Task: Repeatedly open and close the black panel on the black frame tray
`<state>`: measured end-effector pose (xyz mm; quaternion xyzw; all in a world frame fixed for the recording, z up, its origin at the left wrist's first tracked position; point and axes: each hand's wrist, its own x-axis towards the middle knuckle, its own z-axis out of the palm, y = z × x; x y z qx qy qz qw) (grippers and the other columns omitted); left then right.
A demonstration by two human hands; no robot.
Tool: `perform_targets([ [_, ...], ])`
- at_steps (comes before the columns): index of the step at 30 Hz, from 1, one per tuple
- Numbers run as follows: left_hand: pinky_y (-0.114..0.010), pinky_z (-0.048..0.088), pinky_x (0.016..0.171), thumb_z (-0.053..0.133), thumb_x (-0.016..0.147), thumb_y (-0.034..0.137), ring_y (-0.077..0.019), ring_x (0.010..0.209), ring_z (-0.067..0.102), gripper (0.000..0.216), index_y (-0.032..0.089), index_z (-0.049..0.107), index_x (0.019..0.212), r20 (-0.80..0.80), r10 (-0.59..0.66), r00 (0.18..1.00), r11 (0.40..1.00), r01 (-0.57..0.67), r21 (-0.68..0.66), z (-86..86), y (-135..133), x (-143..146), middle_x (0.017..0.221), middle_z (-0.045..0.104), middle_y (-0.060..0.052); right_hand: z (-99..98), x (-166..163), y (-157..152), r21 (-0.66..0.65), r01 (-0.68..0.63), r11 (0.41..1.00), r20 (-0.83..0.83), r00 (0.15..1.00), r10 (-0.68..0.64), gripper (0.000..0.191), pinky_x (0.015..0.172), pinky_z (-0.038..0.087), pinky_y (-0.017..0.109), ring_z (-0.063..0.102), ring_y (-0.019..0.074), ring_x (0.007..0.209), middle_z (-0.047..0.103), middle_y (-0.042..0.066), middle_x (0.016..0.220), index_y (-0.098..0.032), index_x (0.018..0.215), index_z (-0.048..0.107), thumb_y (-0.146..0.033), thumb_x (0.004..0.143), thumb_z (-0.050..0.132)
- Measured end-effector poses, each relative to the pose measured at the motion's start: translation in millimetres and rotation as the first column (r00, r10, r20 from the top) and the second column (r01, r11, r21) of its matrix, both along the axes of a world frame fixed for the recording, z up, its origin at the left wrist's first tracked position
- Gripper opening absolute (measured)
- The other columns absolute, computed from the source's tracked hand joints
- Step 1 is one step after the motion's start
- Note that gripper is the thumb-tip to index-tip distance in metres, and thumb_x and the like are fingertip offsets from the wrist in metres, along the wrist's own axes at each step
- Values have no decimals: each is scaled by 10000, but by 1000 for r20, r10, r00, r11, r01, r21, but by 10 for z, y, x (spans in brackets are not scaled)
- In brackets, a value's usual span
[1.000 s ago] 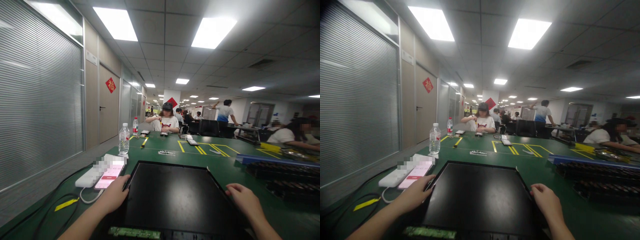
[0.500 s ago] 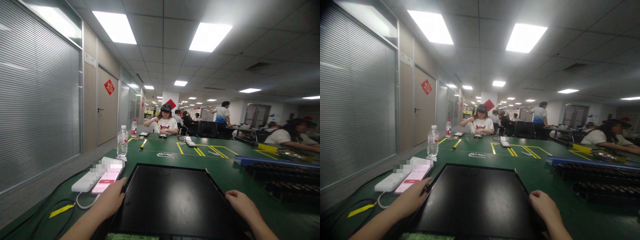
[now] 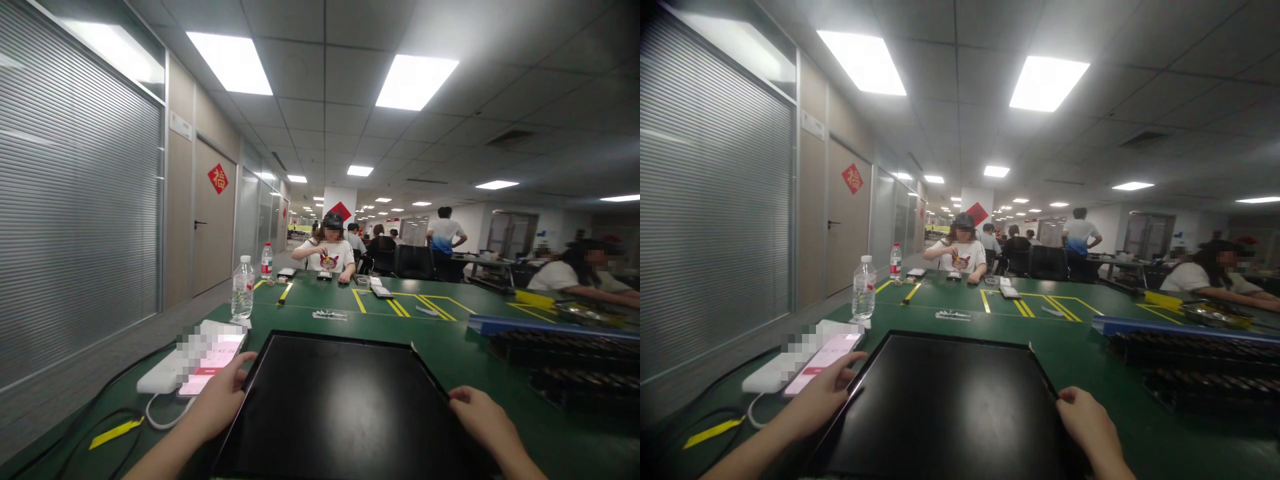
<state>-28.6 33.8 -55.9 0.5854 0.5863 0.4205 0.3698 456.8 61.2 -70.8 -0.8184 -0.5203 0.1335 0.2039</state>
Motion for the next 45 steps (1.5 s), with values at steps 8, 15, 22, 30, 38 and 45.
perform_targets([
  [8,-295,506,701,621,587,130,-213,816,653,529,162,526,1106,340,223,914,971,-176,-162,43,52,9,957,641,-72,32,-14,-25,3,14,1000,-4,1000,-14,323,741,476,354,621,255,910,685,70,946,-256,882,658,-345,661,439],
  [15,-324,541,668,593,603,43,-199,771,673,580,223,492,1145,587,268,764,957,-139,-256,79,88,10,1169,591,-96,26,0,-24,-4,-5,1000,-23,1000,5,326,744,472,343,616,250,922,679,68,963,-249,892,655,-335,672,430],
  [22,-373,548,641,585,689,84,-223,658,688,669,237,349,1296,655,304,692,935,-85,-344,151,81,62,834,712,-49,34,-19,-45,11,0,1000,-37,999,1,307,734,473,333,619,244,914,683,60,955,-250,867,660,-326,666,440],
  [30,-397,542,642,589,729,115,-245,609,685,671,214,295,1324,674,271,688,934,-20,-355,209,24,133,620,692,-29,39,-7,-39,8,3,1000,-31,1000,-3,308,743,464,324,620,236,909,684,57,939,-252,869,658,-315,664,437],
  [38,-419,543,646,695,648,150,-278,675,689,739,236,357,1300,674,255,693,938,-8,-346,250,-39,179,662,715,-47,78,-38,-70,-9,5,1000,-33,999,-5,320,723,468,326,624,238,900,684,58,939,-254,884,658,-326,671,430],
  [45,-382,546,696,689,659,248,-262,752,687,537,204,533,1171,643,209,737,946,15,-324,166,-5,128,783,733,-61,53,-28,-55,7,-3,1000,-22,1000,3,314,726,473,318,623,236,907,685,58,938,-254,873,660,-331,673,431],
])
